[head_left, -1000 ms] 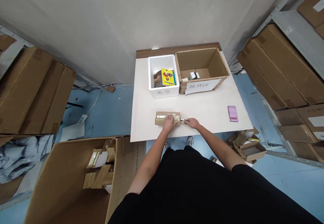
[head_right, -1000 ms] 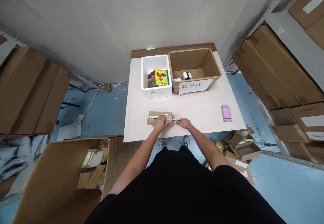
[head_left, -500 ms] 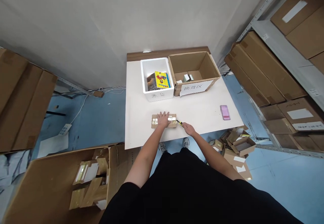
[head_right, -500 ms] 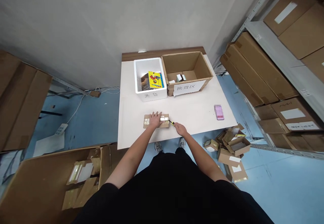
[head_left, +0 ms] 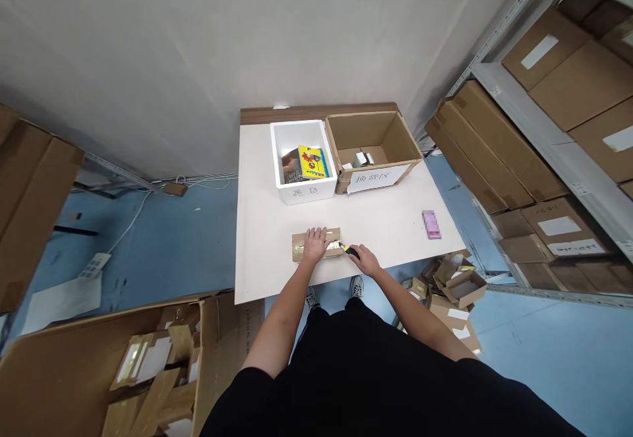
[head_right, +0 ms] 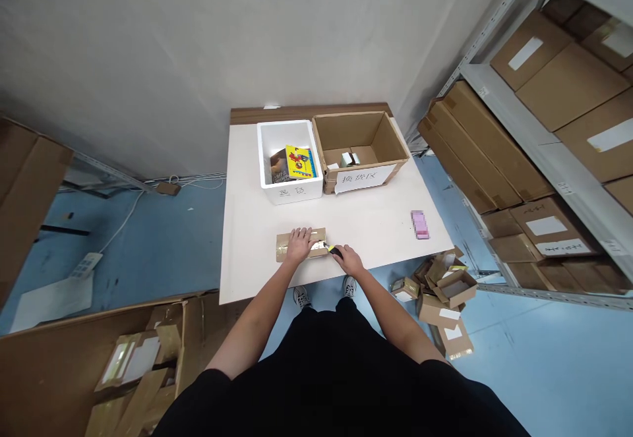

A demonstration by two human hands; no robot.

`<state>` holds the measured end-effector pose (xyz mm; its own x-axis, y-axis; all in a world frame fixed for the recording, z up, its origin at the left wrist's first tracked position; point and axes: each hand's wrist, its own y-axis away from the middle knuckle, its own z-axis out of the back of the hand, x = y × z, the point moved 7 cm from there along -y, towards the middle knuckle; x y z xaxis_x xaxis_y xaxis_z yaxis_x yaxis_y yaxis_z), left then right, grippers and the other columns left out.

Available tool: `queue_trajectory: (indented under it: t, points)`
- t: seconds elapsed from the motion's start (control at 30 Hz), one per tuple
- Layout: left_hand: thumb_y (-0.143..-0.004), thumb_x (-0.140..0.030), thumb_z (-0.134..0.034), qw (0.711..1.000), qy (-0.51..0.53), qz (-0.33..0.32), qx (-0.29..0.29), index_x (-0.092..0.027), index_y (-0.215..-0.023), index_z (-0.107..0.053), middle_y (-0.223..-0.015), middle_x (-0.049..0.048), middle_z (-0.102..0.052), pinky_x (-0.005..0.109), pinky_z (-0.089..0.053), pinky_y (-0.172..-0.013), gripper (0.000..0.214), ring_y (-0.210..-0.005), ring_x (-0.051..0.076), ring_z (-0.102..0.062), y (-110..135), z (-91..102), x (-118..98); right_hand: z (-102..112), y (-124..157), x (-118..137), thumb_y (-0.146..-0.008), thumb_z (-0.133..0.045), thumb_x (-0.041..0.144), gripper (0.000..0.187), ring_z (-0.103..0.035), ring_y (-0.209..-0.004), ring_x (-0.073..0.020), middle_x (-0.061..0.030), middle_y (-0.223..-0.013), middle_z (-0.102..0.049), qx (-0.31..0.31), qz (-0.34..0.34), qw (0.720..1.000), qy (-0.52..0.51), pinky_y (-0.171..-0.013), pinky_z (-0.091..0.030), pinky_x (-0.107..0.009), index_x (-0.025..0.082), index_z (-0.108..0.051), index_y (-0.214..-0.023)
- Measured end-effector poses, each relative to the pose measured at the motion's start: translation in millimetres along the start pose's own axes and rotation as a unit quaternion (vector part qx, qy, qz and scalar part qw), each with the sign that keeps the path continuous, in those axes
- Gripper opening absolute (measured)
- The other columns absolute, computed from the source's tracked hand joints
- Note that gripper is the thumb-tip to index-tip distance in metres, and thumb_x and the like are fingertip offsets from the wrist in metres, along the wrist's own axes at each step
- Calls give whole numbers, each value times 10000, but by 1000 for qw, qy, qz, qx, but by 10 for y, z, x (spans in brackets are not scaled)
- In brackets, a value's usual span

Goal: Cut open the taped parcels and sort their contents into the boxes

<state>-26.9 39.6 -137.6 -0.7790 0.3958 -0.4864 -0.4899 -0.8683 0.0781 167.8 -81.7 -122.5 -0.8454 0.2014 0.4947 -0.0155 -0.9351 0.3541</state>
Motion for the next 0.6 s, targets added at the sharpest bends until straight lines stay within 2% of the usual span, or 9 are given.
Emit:
queue_trajectory:
  t: [0.27,0.47,0.6]
  points:
    - [-1031,-539,-551,999,33,2,-15,-174,-1553,-576,-1543,202,-591,566,-151,-1319,637,-1528,410,-405,16,-2,18,24,-101,141,-1105,-484,462,418,-648,-1078,-247,-101,-1266,-669,9,-15,1000,24,-883,-444,-308,279,-585,-1467]
    - [-1048,-542,-504,1000,15,15,-21,-178,-1556,-573,-1545,196,-598,583,-177,-1306,629,-1543,412,-394,31,-34,-21,8,-102,172,-1121,-430,471,417,-673,-1059,-251,-87,-1253,-731,14,-47,999,21,-858,-438,-310,283,-545,-1475]
    - [-1055,-538,-485,999,-6,16,-36,-158,-1547,-583,-1502,212,-631,588,-219,-1288,629,-1505,418,-445,38,-32,-45,18,-116,195,-1125,-423,474,418,-677,-1066,-255,-96,-1242,-737,27,-50,997,46,-859,-437,-313,269,-546,-1468]
